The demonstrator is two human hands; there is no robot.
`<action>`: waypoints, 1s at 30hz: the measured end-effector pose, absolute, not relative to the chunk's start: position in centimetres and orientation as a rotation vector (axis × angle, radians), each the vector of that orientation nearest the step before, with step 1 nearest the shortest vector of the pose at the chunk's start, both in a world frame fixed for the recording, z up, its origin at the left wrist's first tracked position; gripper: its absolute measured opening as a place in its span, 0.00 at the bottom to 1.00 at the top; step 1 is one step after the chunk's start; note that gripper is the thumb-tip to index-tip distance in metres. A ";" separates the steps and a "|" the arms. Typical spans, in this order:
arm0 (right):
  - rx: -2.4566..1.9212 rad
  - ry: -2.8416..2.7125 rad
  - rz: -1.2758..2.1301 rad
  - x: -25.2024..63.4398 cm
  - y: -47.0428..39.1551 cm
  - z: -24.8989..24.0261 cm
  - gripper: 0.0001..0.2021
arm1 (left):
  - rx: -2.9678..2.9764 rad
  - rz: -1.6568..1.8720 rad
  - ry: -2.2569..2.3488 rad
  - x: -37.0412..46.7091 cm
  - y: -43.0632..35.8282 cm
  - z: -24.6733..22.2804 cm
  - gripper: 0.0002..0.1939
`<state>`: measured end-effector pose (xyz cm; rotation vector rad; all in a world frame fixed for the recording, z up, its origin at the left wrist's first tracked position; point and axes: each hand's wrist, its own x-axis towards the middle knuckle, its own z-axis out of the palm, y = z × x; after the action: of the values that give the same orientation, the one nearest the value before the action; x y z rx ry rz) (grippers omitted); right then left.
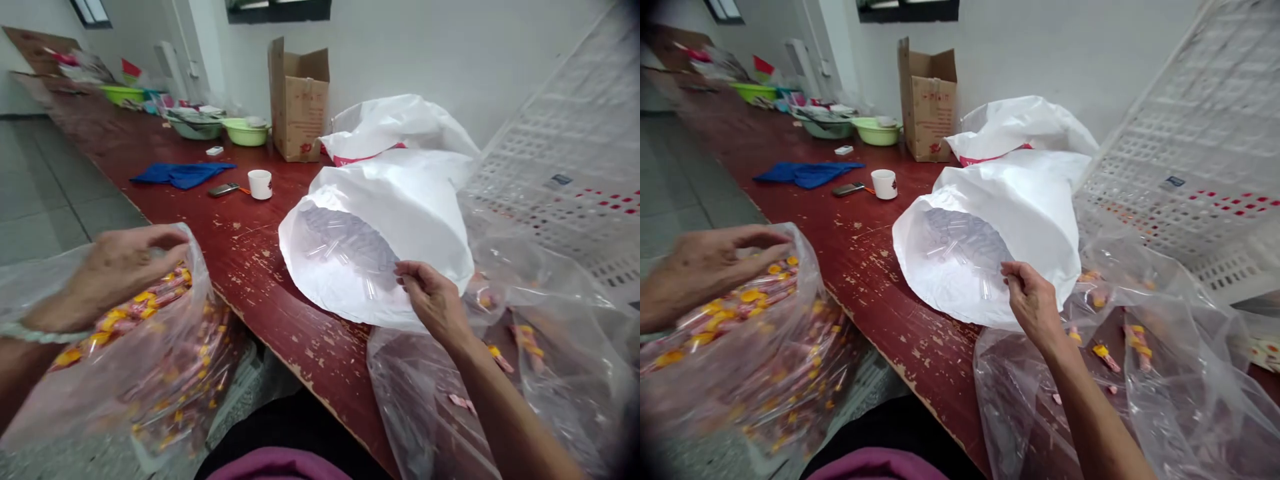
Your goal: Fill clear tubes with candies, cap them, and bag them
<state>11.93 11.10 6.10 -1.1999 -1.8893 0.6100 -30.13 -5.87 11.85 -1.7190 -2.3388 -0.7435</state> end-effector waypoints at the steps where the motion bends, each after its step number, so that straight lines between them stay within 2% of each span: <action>1: -1.203 -1.891 0.600 11.3 12.3 6.0 0.12 | -1.878 -0.823 -2.168 -27.1 -3.9 11.9 0.13; 2: -1.207 -1.911 0.576 10.4 13.4 5.8 0.13 | -2.065 -0.853 -2.018 -24.2 -1.7 11.5 0.12; 4: -1.254 -2.027 0.477 7.7 15.4 5.2 0.13 | -2.388 -0.791 -1.784 -19.4 3.4 9.9 0.19; 7: -1.470 -2.288 0.292 3.6 17.4 3.9 0.15 | -2.446 -0.559 -1.839 -15.2 10.8 6.1 0.25; 12: -1.656 -2.404 0.191 0.9 18.8 1.3 0.17 | -2.502 -0.436 -1.793 -14.1 17.4 2.0 0.13; 18: -1.634 -2.469 0.228 2.3 18.4 0.9 0.19 | -2.600 -0.490 -1.809 -15.2 17.0 1.8 0.10; 22: -1.544 -2.536 0.281 3.8 17.3 1.6 0.21 | -2.613 -0.653 -1.933 -15.1 15.1 0.8 0.07; 27: -1.310 -2.492 0.518 5.0 15.3 2.4 0.20 | -2.512 -1.033 -2.185 -14.9 13.3 0.1 0.23; 30: -1.202 -2.386 0.623 4.6 13.8 2.7 0.19 | -2.593 -1.350 -2.349 -14.7 12.3 0.4 0.24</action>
<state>4.64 13.77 2.66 -1.2016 -2.3858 0.6234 -14.69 12.31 0.43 -2.5931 -2.3493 -1.3497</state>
